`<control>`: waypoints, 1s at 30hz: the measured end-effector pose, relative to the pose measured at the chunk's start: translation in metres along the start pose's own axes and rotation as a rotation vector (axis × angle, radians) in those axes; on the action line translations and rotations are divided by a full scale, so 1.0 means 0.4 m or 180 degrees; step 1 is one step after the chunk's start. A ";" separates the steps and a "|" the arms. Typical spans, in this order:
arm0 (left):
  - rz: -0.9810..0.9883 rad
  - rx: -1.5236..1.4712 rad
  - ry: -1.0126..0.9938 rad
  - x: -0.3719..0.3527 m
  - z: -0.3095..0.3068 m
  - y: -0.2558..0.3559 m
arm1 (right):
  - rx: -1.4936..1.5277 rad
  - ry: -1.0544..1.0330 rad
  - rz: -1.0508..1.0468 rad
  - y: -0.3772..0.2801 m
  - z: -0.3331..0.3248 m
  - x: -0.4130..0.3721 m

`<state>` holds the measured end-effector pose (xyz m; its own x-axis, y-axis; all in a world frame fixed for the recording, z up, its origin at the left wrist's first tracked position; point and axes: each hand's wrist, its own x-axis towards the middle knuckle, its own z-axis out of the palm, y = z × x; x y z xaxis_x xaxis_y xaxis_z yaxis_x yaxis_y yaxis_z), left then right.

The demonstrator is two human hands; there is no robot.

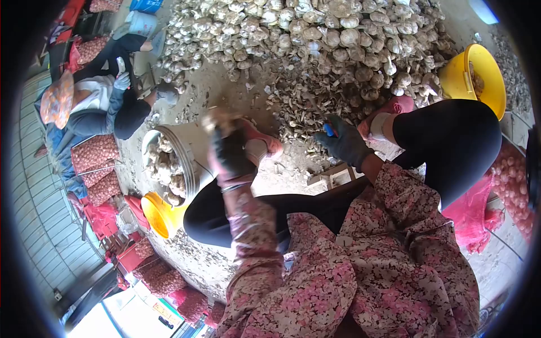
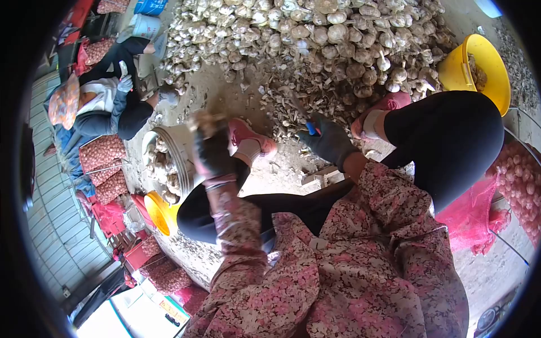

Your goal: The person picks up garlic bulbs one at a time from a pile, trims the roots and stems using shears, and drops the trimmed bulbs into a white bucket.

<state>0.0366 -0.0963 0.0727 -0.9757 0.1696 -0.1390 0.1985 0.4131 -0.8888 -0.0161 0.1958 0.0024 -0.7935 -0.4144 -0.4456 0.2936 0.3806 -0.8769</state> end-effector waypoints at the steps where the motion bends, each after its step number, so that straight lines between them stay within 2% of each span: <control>1: 0.0301 0.0558 0.0052 -0.071 0.077 -0.073 | 0.0011 -0.0016 -0.0039 -0.005 -0.004 -0.004; 2: 0.0282 0.0593 0.0034 -0.116 0.103 -0.134 | -0.0039 0.0001 0.0050 -0.008 -0.009 -0.005; 5: -0.4304 -0.5130 0.1344 -0.232 0.148 -0.298 | -0.0269 -0.0072 0.0104 0.026 0.008 0.026; 7: -0.4265 -0.5464 0.1043 -0.354 0.324 -0.339 | -0.0219 0.0101 -0.0010 0.034 0.022 0.040; 8: -0.4126 -0.4486 0.0166 -0.369 0.352 -0.361 | -0.0295 0.0046 0.0017 0.027 0.022 0.045; 9: -0.3799 -0.4033 -0.0939 -0.383 0.379 -0.377 | -0.0296 0.0020 0.0038 0.022 0.023 0.044; 11: -0.3784 -0.3055 -0.1117 -0.382 0.430 -0.346 | -0.0082 -0.0180 0.0247 0.007 0.019 0.046; 13: -0.3705 -0.1283 -0.1212 -0.244 0.283 -0.344 | -0.0073 -0.0144 0.0295 0.025 0.026 0.053; 15: -0.3544 -0.1596 -0.0560 -0.086 0.154 -0.341 | -0.0080 -0.0126 0.0355 0.040 0.029 0.065; 16: -0.3123 -0.1968 0.0160 -0.040 0.166 -0.327 | -0.0157 -0.0131 0.0375 0.044 0.031 0.076; 17: -0.3010 -0.2655 0.0521 0.036 0.163 -0.295 | -0.0228 -0.0141 0.0390 0.047 0.034 0.089; 18: -0.2903 -0.3411 0.0519 0.091 0.222 -0.243 | -0.0176 -0.0177 0.0516 0.056 0.043 0.104; 20: -0.3080 -0.4749 -0.0616 0.224 0.245 -0.133 | -0.0007 -0.0233 0.0650 0.050 0.050 0.122; 21: -0.3082 -0.5385 -0.0788 0.261 0.333 -0.042 | 0.0165 -0.0259 0.0753 0.044 0.050 0.129; 23: -0.2820 -0.5381 -0.0971 0.352 0.440 0.125 | 0.0146 -0.0127 0.0580 0.034 0.048 0.137; 25: -0.2928 -0.5199 -0.1378 0.429 0.513 0.256 | -0.0138 -0.0059 0.0656 0.050 0.048 0.149; 26: -0.2907 -0.5235 -0.1389 0.461 0.542 0.305 | -0.0037 -0.0051 0.0606 0.055 0.043 0.149; 28: -0.3032 -0.4912 -0.2103 0.503 0.585 0.389 | -0.0127 -0.0031 0.0699 0.065 0.039 0.153; 30: -0.3118 -0.4688 -0.2184 0.508 0.627 0.451 | -0.0230 0.0145 0.0599 0.068 0.045 0.155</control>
<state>-0.1491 -0.2117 -0.2255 -0.5685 -0.7484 -0.3416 -0.8226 0.5221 0.2252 -0.0479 0.1657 -0.0522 -0.7520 -0.2933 -0.5904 0.4013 0.5068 -0.7630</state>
